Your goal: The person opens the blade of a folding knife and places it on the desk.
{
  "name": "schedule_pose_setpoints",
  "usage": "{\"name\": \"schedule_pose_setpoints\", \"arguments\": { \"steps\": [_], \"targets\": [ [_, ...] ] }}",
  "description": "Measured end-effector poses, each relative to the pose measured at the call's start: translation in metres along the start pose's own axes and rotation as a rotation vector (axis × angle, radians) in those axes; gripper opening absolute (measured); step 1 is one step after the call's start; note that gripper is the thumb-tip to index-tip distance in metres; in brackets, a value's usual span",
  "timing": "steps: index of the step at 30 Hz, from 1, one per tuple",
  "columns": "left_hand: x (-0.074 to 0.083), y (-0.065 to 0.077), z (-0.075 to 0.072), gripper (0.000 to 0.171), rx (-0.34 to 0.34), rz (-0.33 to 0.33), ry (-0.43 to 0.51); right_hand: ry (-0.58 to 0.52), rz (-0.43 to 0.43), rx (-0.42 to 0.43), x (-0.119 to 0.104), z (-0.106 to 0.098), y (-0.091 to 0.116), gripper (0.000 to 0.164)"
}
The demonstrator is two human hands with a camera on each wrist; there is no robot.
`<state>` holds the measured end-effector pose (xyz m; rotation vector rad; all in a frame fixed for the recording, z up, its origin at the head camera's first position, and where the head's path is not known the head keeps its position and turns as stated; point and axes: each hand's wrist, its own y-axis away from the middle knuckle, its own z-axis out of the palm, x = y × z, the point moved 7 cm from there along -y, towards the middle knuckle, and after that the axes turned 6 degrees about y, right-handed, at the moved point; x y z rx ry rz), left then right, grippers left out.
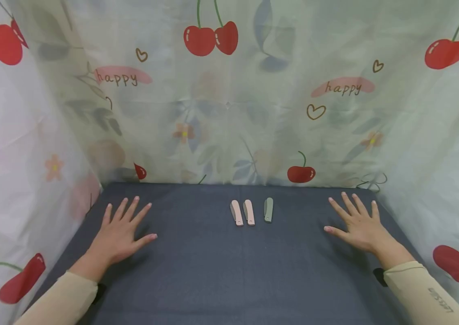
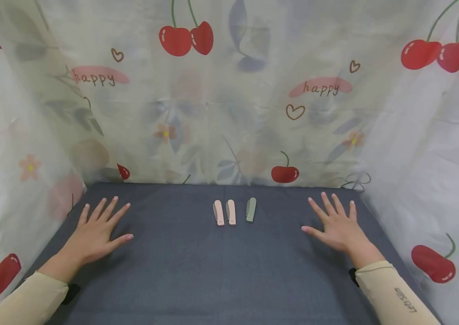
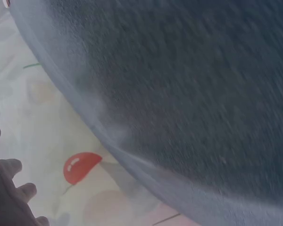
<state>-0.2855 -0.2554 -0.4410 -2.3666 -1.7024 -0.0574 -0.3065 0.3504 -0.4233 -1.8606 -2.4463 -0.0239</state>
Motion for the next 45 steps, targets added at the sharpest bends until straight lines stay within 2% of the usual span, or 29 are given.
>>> {"name": "schedule_pose_setpoints", "arguments": {
  "steps": [13, 21, 33, 45],
  "targets": [
    [0.020, -0.015, 0.012, 0.091, 0.015, -0.006, 0.011, -0.099, 0.013, -0.002, -0.016, 0.003, -0.010, 0.091],
    [0.036, -0.027, 0.019, 0.092, 0.023, 0.016, 0.017, -0.132, -0.009, 0.023, -0.033, 0.002, -0.021, 0.088],
    [0.060, -0.040, 0.024, 0.089, 0.019, 0.025, 0.066, -0.166, -0.011, 0.019, -0.048, 0.003, -0.036, 0.084],
    [0.080, -0.058, 0.036, 0.088, 0.007, 0.043, 0.102, -0.231, -0.005, 0.016, -0.063, 0.004, -0.054, 0.083]
  ]
}}
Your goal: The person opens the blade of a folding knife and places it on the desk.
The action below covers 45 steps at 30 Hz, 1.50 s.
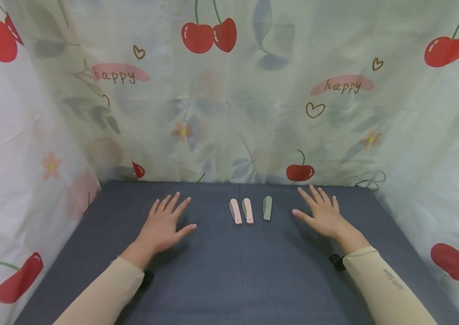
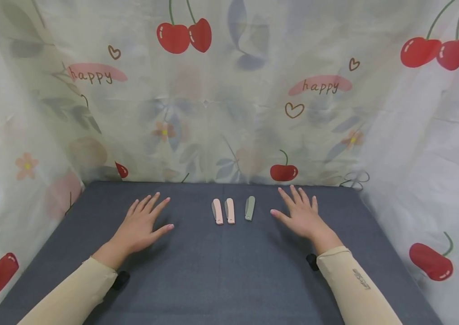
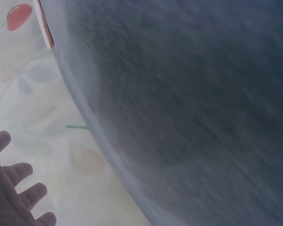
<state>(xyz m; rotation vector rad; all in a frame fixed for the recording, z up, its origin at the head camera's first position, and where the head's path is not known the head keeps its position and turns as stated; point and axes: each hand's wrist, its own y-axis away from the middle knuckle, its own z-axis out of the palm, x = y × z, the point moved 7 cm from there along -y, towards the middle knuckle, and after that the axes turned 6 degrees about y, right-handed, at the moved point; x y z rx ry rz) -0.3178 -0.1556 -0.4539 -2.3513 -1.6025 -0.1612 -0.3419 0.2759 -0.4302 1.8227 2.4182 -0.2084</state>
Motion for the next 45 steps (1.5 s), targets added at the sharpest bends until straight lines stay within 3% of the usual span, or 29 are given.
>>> {"name": "schedule_pose_setpoints", "arguments": {
  "steps": [13, 25, 33, 45],
  "targets": [
    [0.028, -0.019, 0.009, 0.084, -0.013, 0.003, 0.039, -0.057, 0.003, -0.014, -0.013, 0.008, -0.022, 0.083],
    [0.044, -0.036, 0.019, 0.083, -0.039, 0.011, 0.061, -0.133, -0.013, -0.010, -0.028, 0.017, -0.041, 0.077],
    [0.054, -0.046, 0.025, 0.079, -0.051, -0.005, 0.128, -0.182, -0.020, 0.004, -0.036, 0.027, -0.055, 0.069],
    [0.065, -0.060, 0.030, 0.070, 0.004, -0.045, 0.243, -0.267, 0.028, 0.050, -0.040, 0.040, -0.076, 0.061]
  ]
}}
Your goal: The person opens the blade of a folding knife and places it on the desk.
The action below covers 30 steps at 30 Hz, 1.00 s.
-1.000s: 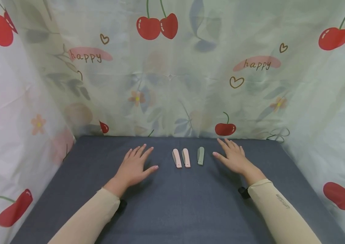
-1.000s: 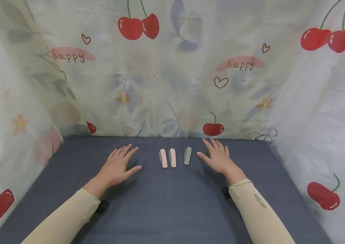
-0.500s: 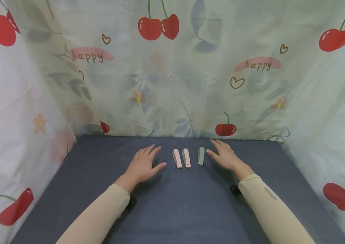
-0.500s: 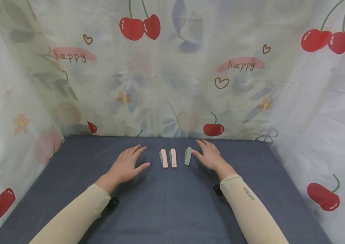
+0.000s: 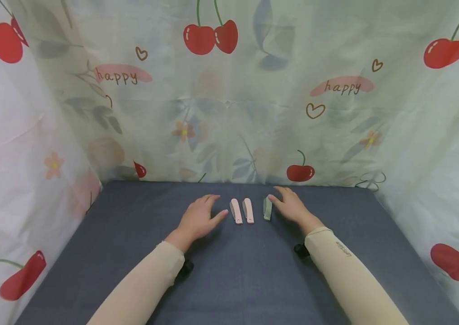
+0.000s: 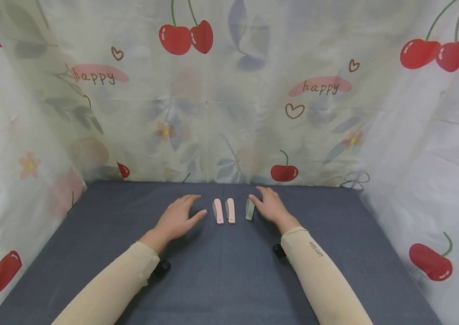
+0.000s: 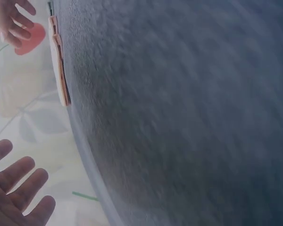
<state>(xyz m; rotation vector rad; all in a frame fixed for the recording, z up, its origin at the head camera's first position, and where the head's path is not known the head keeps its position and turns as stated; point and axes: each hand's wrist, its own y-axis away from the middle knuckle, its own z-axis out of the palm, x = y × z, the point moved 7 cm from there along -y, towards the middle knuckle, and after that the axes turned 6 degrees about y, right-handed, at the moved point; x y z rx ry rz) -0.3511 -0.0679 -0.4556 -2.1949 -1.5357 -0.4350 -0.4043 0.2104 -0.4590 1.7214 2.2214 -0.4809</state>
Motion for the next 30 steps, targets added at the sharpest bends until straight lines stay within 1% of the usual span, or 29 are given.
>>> {"name": "schedule_pose_setpoints", "arguments": {
  "steps": [7, 14, 17, 21, 26, 30],
  "targets": [
    [0.006, -0.010, 0.007, 0.064, 0.021, -0.036, 0.040, -0.042, 0.057, -0.004, 0.002, 0.010, -0.012, 0.059],
    [0.009, -0.015, 0.016, 0.061, 0.026, -0.085, 0.072, -0.095, 0.157, -0.039, 0.006, 0.020, -0.015, 0.055],
    [0.011, -0.017, 0.019, 0.059, 0.036, -0.101, 0.104, -0.089, 0.178, -0.052, 0.007, 0.024, -0.016, 0.053],
    [0.014, -0.020, 0.023, 0.056, 0.041, -0.114, 0.137, -0.066, 0.184, -0.076, 0.007, 0.028, -0.017, 0.050],
    [0.019, -0.023, 0.030, 0.050, 0.054, -0.126, 0.188, -0.026, 0.189, -0.122, 0.004, 0.032, -0.019, 0.055],
    [0.023, -0.025, 0.037, 0.047, 0.053, -0.132, 0.227, -0.028, 0.232, -0.141, 0.002, 0.032, -0.018, 0.055]
  ]
}}
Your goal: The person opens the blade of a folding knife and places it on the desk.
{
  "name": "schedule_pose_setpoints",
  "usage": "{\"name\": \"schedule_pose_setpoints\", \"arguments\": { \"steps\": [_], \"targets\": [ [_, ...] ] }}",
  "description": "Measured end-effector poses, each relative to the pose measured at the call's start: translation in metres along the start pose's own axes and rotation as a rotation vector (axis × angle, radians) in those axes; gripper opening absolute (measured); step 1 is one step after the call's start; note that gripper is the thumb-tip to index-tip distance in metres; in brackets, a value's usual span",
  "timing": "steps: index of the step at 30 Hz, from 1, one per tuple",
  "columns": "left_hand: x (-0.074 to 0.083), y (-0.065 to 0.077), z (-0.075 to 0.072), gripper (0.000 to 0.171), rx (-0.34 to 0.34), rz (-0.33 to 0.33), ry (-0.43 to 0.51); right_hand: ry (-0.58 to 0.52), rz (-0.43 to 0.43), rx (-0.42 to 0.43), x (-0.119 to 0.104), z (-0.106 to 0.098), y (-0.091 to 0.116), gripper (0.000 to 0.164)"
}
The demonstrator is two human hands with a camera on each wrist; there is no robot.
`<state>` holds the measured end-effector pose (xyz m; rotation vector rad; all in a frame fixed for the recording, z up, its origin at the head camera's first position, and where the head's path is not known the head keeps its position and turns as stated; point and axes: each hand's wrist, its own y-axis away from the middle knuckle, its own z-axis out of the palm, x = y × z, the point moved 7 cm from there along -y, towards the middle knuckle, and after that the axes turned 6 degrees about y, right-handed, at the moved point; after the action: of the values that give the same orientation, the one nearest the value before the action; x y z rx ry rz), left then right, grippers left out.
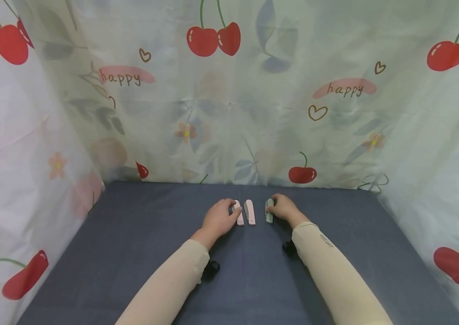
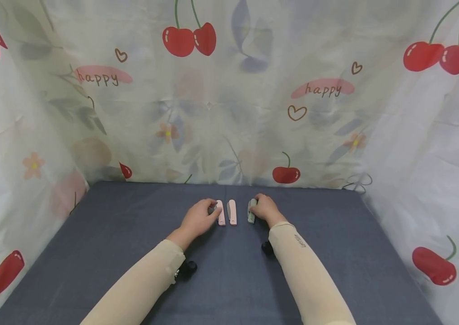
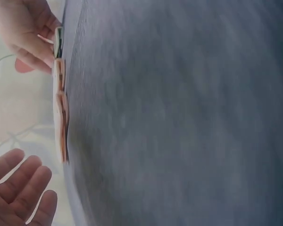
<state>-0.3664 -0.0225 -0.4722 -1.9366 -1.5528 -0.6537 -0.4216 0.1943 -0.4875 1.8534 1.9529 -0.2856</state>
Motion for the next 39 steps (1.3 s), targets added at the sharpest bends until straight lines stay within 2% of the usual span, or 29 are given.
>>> {"name": "schedule_pose_setpoints", "arguments": {
  "steps": [5, 11, 18, 23, 29, 39],
  "targets": [
    [0.005, -0.002, 0.010, 0.045, -0.002, -0.005, 0.057, -0.032, 0.077, -0.017, 0.000, 0.001, 0.002, 0.051],
    [0.011, -0.004, 0.019, 0.036, 0.010, -0.005, 0.134, -0.152, 0.175, -0.036, 0.000, 0.005, 0.008, 0.047],
    [0.017, -0.001, 0.028, 0.029, 0.038, 0.021, 0.221, -0.337, 0.197, -0.028, 0.001, 0.008, 0.018, 0.040],
    [0.021, 0.005, 0.034, 0.030, 0.031, 0.007, 0.286, -0.432, 0.166, -0.008, -0.003, 0.008, 0.028, 0.040],
    [0.032, 0.014, 0.035, 0.037, 0.032, 0.029, 0.365, -0.528, 0.085, 0.012, -0.016, 0.004, 0.045, 0.041],
    [0.039, 0.020, 0.035, 0.038, 0.048, 0.037, 0.419, -0.604, 0.011, 0.011, -0.031, 0.000, 0.065, 0.042]
  ]
}}
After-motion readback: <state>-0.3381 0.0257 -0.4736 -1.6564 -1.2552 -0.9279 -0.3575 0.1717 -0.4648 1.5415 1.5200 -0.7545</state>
